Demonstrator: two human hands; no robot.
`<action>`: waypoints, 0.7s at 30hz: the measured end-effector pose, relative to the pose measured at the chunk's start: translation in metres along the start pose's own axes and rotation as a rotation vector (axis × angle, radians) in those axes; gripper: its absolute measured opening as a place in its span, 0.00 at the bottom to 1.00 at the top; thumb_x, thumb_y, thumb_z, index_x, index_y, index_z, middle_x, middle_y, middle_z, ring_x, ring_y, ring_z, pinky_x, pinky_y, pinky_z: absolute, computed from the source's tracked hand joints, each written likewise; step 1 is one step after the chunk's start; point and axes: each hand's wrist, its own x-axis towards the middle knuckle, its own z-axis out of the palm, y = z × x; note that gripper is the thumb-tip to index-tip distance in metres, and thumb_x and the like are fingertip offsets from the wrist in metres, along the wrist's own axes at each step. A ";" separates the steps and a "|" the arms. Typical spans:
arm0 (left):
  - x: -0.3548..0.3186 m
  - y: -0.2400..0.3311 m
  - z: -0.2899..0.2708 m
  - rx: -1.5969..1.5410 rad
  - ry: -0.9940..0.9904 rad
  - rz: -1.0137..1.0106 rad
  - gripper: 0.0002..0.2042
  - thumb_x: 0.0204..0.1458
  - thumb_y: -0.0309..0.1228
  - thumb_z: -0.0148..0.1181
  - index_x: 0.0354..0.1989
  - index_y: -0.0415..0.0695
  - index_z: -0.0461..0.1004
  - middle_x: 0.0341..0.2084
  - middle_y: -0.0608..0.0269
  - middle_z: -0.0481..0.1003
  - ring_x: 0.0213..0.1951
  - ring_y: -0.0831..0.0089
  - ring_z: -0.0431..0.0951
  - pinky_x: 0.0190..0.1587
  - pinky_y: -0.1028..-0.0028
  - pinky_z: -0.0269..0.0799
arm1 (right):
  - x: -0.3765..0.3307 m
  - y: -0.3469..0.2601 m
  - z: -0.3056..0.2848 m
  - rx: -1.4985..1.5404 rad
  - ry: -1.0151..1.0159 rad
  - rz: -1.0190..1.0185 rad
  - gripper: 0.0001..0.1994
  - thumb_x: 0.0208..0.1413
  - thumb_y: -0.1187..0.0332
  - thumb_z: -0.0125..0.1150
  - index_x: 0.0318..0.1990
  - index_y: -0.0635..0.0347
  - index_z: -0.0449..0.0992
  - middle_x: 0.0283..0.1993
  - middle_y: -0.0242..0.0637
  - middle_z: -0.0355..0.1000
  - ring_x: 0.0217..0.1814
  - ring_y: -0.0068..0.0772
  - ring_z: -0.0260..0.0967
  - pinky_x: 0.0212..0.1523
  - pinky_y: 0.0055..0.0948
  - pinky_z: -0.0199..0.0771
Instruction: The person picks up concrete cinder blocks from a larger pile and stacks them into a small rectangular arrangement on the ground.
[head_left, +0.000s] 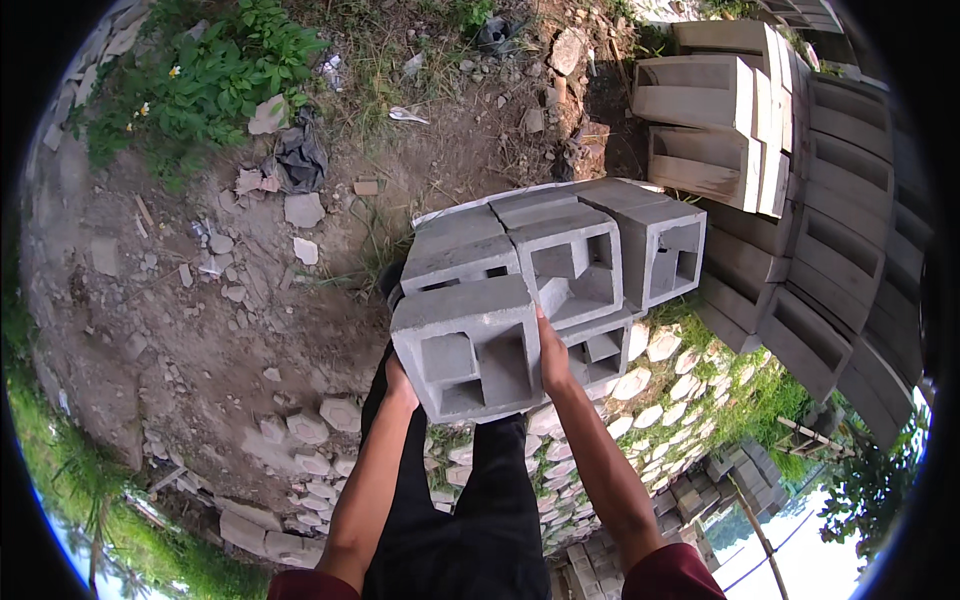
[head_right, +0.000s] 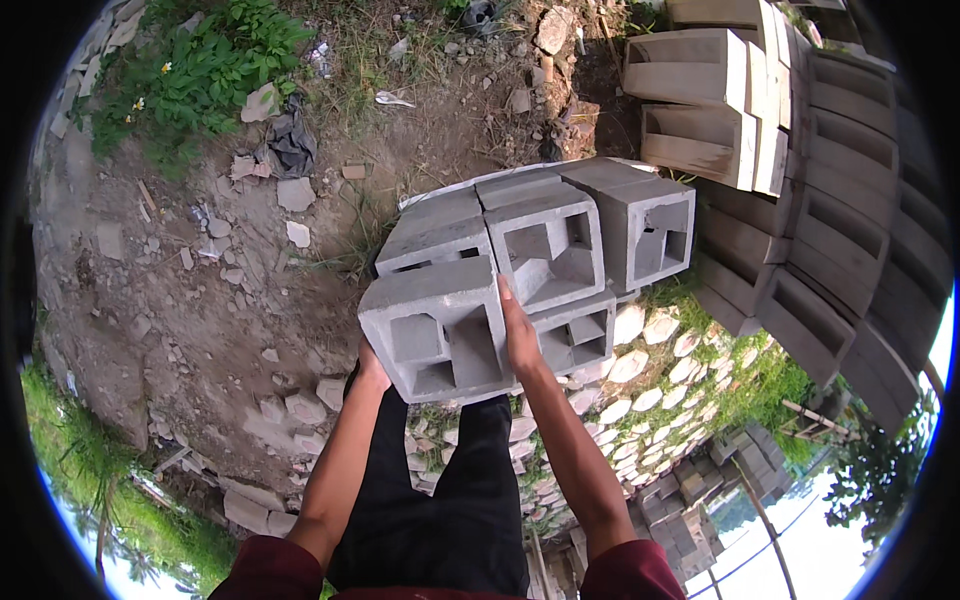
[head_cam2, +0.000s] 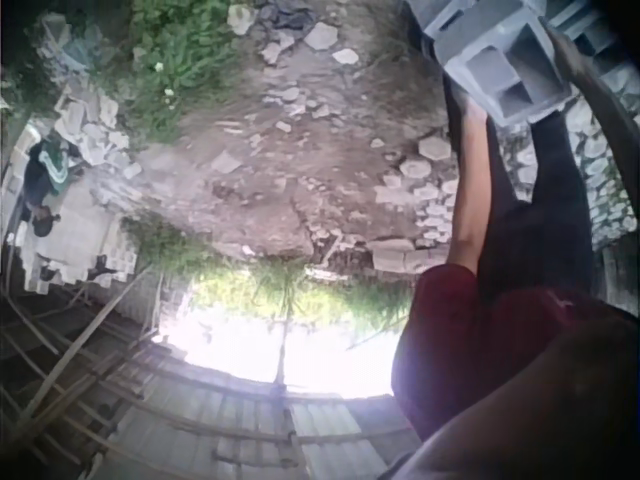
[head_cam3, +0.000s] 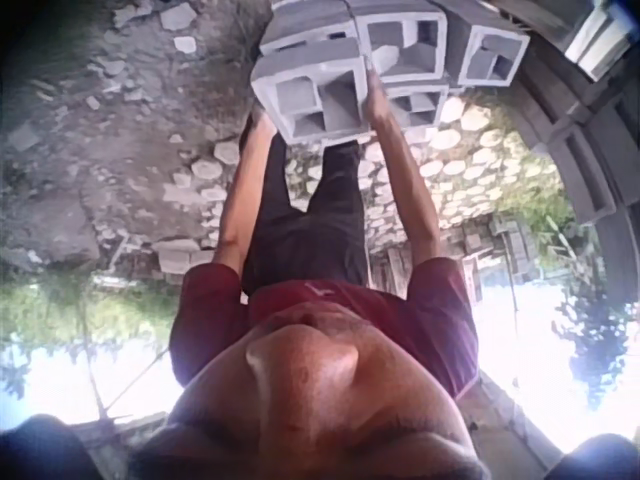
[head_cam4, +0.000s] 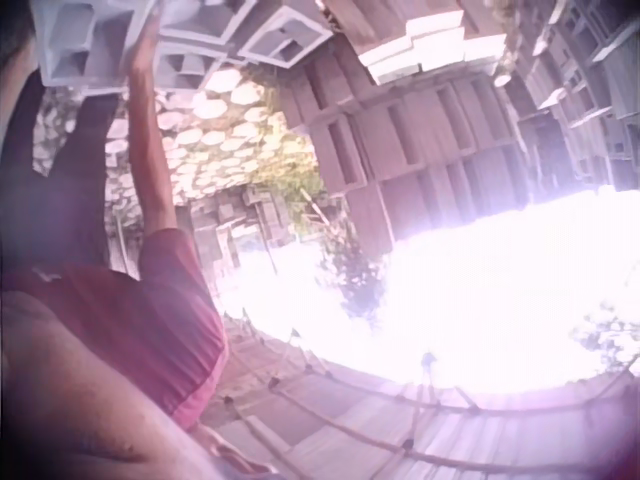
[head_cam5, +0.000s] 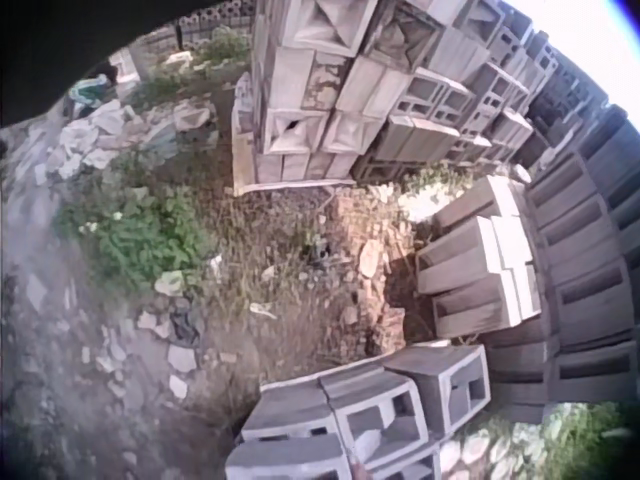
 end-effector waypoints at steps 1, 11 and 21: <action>0.004 0.001 -0.001 -0.002 0.007 -0.004 0.20 0.60 0.41 0.37 0.54 0.43 0.66 0.48 0.58 0.72 0.51 0.61 0.71 0.53 0.62 0.67 | 0.004 0.001 0.000 0.030 -0.037 0.021 0.33 0.65 0.48 0.28 0.68 0.65 0.40 0.73 0.43 0.32 0.75 0.35 0.24 0.71 0.29 0.25; 0.020 0.005 0.013 0.022 0.054 0.020 0.20 0.60 0.41 0.37 0.54 0.43 0.66 0.48 0.57 0.72 0.51 0.62 0.71 0.53 0.63 0.68 | 0.029 -0.004 -0.001 -0.099 -0.026 -0.234 0.30 0.66 0.53 0.26 0.66 0.68 0.44 0.72 0.45 0.38 0.75 0.36 0.31 0.71 0.30 0.28; 0.033 -0.007 -0.003 0.013 0.063 0.047 0.20 0.59 0.42 0.39 0.52 0.43 0.67 0.46 0.59 0.72 0.47 0.64 0.73 0.49 0.64 0.70 | 0.033 0.010 -0.008 -0.121 -0.008 -0.187 0.28 0.67 0.55 0.26 0.66 0.68 0.46 0.71 0.44 0.42 0.74 0.36 0.33 0.71 0.30 0.30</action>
